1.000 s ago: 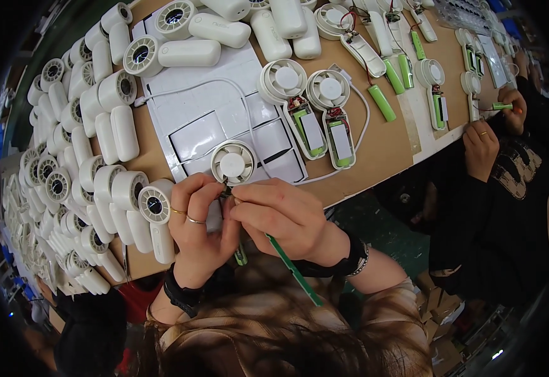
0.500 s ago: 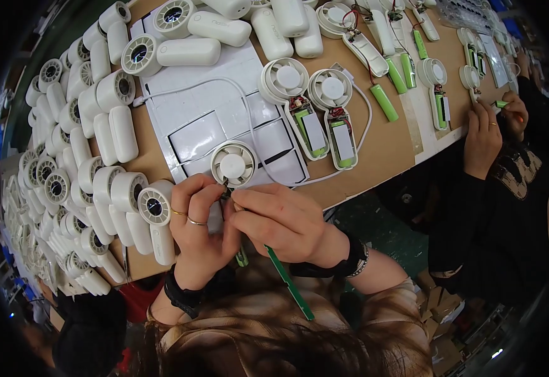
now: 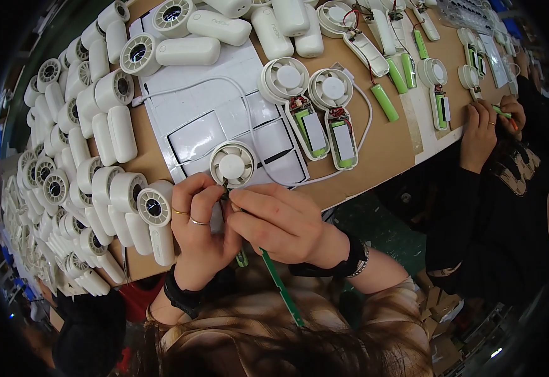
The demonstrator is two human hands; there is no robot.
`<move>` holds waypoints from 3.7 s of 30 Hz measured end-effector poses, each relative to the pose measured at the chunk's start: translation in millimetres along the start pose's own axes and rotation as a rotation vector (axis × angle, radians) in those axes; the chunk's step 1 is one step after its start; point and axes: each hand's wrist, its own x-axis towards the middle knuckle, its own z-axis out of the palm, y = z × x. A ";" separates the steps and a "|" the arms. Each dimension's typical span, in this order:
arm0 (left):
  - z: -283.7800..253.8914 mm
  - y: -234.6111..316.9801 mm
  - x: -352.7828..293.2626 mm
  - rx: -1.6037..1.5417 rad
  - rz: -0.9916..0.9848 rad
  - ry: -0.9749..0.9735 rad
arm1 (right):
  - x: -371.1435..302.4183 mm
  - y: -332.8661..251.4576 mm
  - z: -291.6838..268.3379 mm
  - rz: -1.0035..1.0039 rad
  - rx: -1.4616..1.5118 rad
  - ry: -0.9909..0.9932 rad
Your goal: Assembling small electronic components into a circular plastic housing at a factory workbench.
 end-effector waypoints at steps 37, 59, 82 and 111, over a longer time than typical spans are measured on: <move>-29.3 10.9 5.7 0.042 -0.022 0.080 | 34.3 -17.9 -13.6 0.297 0.039 -0.101; -26.9 8.7 17.0 -0.040 0.107 -0.013 | 30.8 -6.5 -14.9 0.323 0.179 -0.095; -10.2 12.6 3.9 -0.398 -0.287 0.161 | 37.2 -6.8 -17.4 0.269 0.136 -0.117; -9.0 9.9 5.5 0.013 -0.027 0.097 | 23.5 0.9 -12.7 0.249 0.228 0.009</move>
